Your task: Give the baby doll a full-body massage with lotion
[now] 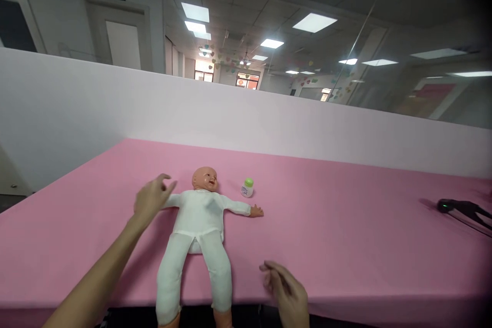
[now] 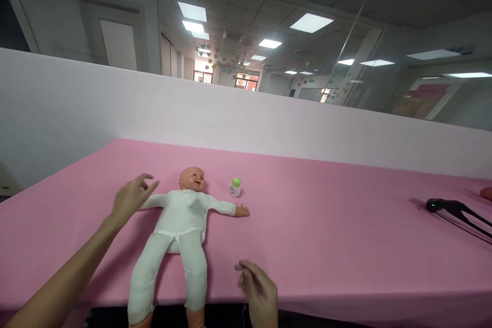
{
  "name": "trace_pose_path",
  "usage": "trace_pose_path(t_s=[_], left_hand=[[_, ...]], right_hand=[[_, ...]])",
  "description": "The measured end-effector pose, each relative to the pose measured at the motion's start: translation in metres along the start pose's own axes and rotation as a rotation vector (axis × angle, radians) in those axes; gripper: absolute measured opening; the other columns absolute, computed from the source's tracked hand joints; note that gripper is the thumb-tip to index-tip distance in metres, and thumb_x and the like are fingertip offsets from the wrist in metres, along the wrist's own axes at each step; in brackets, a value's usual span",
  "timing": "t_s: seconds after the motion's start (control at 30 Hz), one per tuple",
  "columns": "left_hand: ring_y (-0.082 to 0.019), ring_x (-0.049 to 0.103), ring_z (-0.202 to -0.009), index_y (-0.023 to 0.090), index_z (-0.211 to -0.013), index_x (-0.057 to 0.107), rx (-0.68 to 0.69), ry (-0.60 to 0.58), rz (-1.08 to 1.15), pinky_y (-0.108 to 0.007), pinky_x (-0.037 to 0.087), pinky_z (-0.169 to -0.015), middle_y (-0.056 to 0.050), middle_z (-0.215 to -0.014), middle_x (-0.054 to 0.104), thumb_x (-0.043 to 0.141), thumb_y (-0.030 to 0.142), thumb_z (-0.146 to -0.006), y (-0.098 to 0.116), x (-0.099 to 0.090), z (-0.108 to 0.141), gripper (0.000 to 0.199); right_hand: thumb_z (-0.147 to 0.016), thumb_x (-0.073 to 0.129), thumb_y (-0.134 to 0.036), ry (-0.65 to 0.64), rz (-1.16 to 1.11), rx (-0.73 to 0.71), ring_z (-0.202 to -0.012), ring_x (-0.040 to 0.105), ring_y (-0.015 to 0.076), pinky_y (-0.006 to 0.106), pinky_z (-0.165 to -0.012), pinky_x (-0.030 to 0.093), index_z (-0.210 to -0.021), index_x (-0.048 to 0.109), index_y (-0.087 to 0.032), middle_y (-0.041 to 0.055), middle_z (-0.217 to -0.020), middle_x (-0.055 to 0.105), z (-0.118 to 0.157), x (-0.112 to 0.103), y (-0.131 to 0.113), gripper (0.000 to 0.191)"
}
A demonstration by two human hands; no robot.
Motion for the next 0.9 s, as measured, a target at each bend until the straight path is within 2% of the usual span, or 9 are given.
trace_pose_path(t_s=[0.1, 0.13, 0.2, 0.27, 0.37, 0.5, 0.63, 0.77, 0.9], left_hand=[[-0.026, 0.070, -0.089, 0.023, -0.110, 0.071, 0.178, -0.331, 0.561, -0.033, 0.053, -0.074, -0.007, -0.096, 0.076, 0.063, 0.063, -0.087, 0.070, 0.038, 0.010, 0.047], [-0.026, 0.071, -0.090, 0.020, -0.110, 0.071, 0.164, -0.469, 0.733, -0.033, 0.055, -0.076, -0.010, -0.098, 0.076, 0.065, 0.064, -0.087, 0.091, 0.055, 0.013, 0.049], [-0.025, 0.071, -0.098, 0.017, -0.114, 0.069, -0.014, -0.683, 1.068, -0.034, 0.056, -0.085, -0.014, -0.111, 0.075, 0.069, 0.060, -0.088, 0.129, 0.089, 0.015, 0.050], [-0.025, 0.071, -0.102, 0.014, -0.111, 0.068, -0.354, -0.809, 1.342, -0.034, 0.056, -0.090, -0.018, -0.117, 0.072, 0.070, 0.055, -0.090, 0.157, 0.120, 0.014, 0.047], [-0.024, 0.068, -0.106, 0.014, -0.122, 0.065, -0.599, -0.796, 1.547, -0.041, 0.057, -0.091, -0.015, -0.125, 0.067, 0.066, 0.046, -0.096, 0.183, 0.152, 0.006, 0.041], [-0.024, 0.066, -0.109, 0.018, -0.132, 0.060, -0.632, -0.749, 1.591, -0.045, 0.058, -0.092, -0.012, -0.132, 0.063, 0.060, 0.043, -0.101, 0.193, 0.177, -0.006, 0.040], [-0.026, 0.066, -0.118, 0.009, -0.140, 0.052, -0.674, -0.720, 1.615, -0.033, 0.060, -0.090, -0.023, -0.137, 0.060, 0.040, 0.058, -0.104, 0.189, 0.191, -0.015, 0.063], [-0.024, 0.066, -0.122, 0.007, -0.145, 0.047, -0.696, -0.702, 1.612, -0.028, 0.059, -0.092, -0.025, -0.146, 0.054, 0.036, 0.056, -0.105, 0.182, 0.195, -0.014, 0.064], [-0.026, 0.068, -0.116, 0.013, -0.138, 0.056, -0.622, -0.734, 1.612, -0.035, 0.058, -0.094, -0.021, -0.138, 0.061, 0.046, 0.056, -0.103, 0.175, 0.186, -0.004, 0.057]], right_hand=[[-0.087, 0.067, -0.060, -0.089, 0.081, -0.071, -0.066, 0.068, 0.0218, 0.032, -0.062, 0.059, -0.095, 0.080, -0.019, 0.0103, -0.084, 0.078, -0.061, 0.018, -0.014, 0.043], [-0.088, 0.066, -0.059, -0.108, 0.128, -0.105, -0.070, 0.069, 0.0229, 0.034, -0.066, 0.060, -0.096, 0.080, -0.019, 0.0099, -0.084, 0.078, -0.083, 0.025, -0.016, 0.043], [-0.091, 0.061, -0.058, -0.136, 0.205, -0.150, -0.086, 0.072, 0.0264, 0.038, -0.079, 0.060, -0.107, 0.077, -0.019, 0.0116, -0.100, 0.078, -0.125, 0.041, -0.015, 0.045], [-0.096, 0.052, -0.058, -0.190, 0.287, -0.195, -0.097, 0.072, 0.0286, 0.043, -0.087, 0.059, -0.120, 0.073, -0.019, 0.0133, -0.113, 0.077, -0.163, 0.055, -0.007, 0.050], [-0.101, 0.038, -0.056, -0.233, 0.437, -0.285, -0.132, 0.058, 0.0306, 0.051, -0.112, 0.045, -0.136, 0.063, -0.019, 0.0139, -0.143, 0.063, -0.209, 0.072, 0.013, 0.057], [-0.103, 0.027, -0.051, -0.316, 0.604, -0.289, -0.152, 0.034, 0.0297, 0.052, -0.125, 0.027, -0.149, 0.051, -0.009, 0.0169, -0.161, 0.041, -0.242, 0.084, 0.046, 0.067], [-0.104, 0.026, -0.049, -0.334, 0.603, -0.333, -0.152, 0.036, 0.0288, 0.053, -0.125, 0.028, -0.151, 0.048, -0.009, 0.0171, -0.162, 0.041, -0.250, 0.085, 0.065, 0.066], [-0.103, 0.032, -0.053, -0.292, 0.526, -0.361, -0.152, 0.034, 0.0316, 0.058, -0.124, 0.027, -0.148, 0.052, -0.009, 0.0184, -0.160, 0.043, -0.246, 0.086, 0.063, 0.066], [-0.102, 0.035, -0.055, -0.231, 0.351, -0.334, -0.153, 0.032, 0.0287, 0.054, -0.126, 0.025, -0.150, 0.050, -0.012, 0.0159, -0.161, 0.043, -0.221, 0.107, 0.048, 0.066]])
Point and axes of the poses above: each hand's wrist, its own z-axis away from the middle knuckle, its own x-axis out of the palm, y = z × x, the point moved 1 cm from there along -z, towards the middle knuckle
